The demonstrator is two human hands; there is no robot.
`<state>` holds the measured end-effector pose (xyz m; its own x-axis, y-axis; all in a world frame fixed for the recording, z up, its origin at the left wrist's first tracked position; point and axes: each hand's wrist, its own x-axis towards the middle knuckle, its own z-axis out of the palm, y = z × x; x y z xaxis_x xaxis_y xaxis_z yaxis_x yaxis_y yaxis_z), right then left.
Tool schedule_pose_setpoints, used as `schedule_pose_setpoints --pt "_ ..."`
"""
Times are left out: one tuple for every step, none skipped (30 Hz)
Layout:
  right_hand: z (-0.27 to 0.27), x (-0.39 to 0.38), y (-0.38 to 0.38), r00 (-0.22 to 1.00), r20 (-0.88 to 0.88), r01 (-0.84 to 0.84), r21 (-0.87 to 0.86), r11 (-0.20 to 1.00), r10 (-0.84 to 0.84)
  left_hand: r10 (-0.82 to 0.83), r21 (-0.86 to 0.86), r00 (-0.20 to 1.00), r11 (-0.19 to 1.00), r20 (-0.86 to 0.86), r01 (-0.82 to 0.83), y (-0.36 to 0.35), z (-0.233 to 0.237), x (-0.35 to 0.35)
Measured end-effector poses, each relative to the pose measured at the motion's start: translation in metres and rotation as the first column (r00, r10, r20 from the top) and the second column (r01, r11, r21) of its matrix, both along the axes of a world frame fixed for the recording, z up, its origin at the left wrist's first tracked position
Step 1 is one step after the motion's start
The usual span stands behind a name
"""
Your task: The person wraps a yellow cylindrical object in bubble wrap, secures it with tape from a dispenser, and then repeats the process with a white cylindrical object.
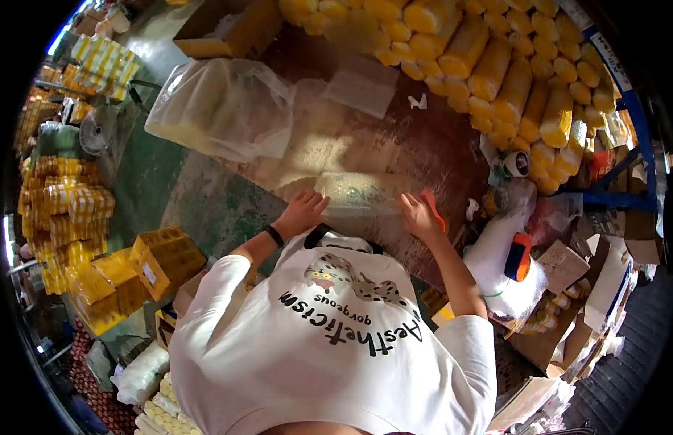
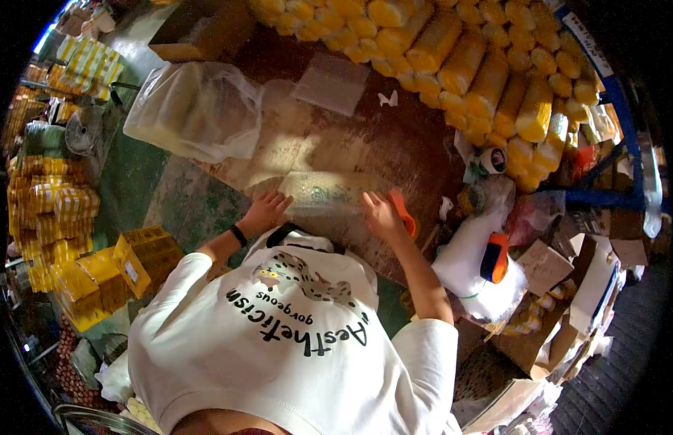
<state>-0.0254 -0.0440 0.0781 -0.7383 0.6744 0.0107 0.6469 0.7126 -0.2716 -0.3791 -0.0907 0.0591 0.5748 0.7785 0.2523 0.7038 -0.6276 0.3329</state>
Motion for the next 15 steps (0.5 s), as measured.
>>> schedule_pose_setpoints --pt "-0.006 0.000 0.001 0.998 0.040 -0.042 0.092 0.995 0.039 0.026 -0.016 0.998 1.000 -0.053 -0.027 -0.001 -0.003 0.000" --pt "-0.007 -0.002 0.006 0.997 0.058 -0.062 0.118 0.991 0.056 0.052 -0.021 0.999 0.998 -0.014 -0.052 0.004 -0.006 -0.002" --pt "-0.003 -0.005 0.013 0.997 0.047 -0.058 0.096 0.994 0.053 0.078 -0.026 0.997 0.997 0.026 -0.077 0.015 -0.009 -0.005" --pt "0.002 -0.007 0.021 1.000 -0.011 -0.021 0.003 1.000 0.021 0.105 -0.030 0.992 0.994 0.065 -0.103 0.026 -0.012 -0.008" --pt "0.010 -0.010 0.032 0.993 -0.102 0.040 -0.139 0.989 -0.054 0.140 -0.103 0.984 0.986 0.114 -0.128 0.036 -0.004 -0.007" --pt "0.016 -0.009 0.041 0.982 -0.162 0.066 -0.212 0.975 -0.102 0.181 -0.174 0.970 0.973 0.160 -0.153 0.048 0.017 -0.005" --pt "0.016 -0.008 0.046 0.967 -0.212 0.084 -0.257 0.963 -0.141 0.223 -0.243 0.954 0.955 0.202 -0.171 0.057 0.036 -0.005" --pt "0.010 -0.005 0.048 0.958 -0.247 0.085 -0.231 0.969 -0.143 0.202 -0.187 0.952 0.969 0.229 -0.160 0.062 0.050 -0.007" --pt "0.021 -0.010 0.051 0.949 -0.282 0.087 -0.205 0.975 -0.144 0.178 -0.132 0.950 0.980 0.255 -0.148 0.066 0.062 -0.008" --pt "0.036 -0.005 0.051 0.948 -0.239 0.132 -0.313 0.940 -0.213 0.152 -0.077 0.948 0.988 0.281 -0.136 0.070 0.072 -0.009" --pt "0.055 -0.008 0.051 0.943 -0.187 0.178 -0.417 0.891 -0.276 0.163 -0.098 0.927 0.986 0.339 -0.137 0.076 0.084 -0.009" --pt "0.054 -0.006 0.056 0.946 -0.193 0.164 -0.403 0.900 -0.260 0.176 -0.121 0.902 0.983 0.395 -0.138 0.085 0.093 -0.011" --pt "0.053 -0.009 0.060 0.935 -0.187 0.195 -0.444 0.875 -0.303 0.192 -0.148 0.874 0.979 0.446 -0.139 0.091 0.096 -0.013" --pt "0.057 -0.016 0.065 0.922 -0.182 0.220 -0.481 0.849 -0.342 0.246 -0.273 0.885 0.951 0.394 -0.143 0.099 0.090 -0.017" --pt "0.060 -0.023 0.071 0.909 -0.179 0.240 -0.513 0.824 -0.376 0.295 -0.387 0.895 0.909 0.336 -0.154 0.109 0.081 -0.022"
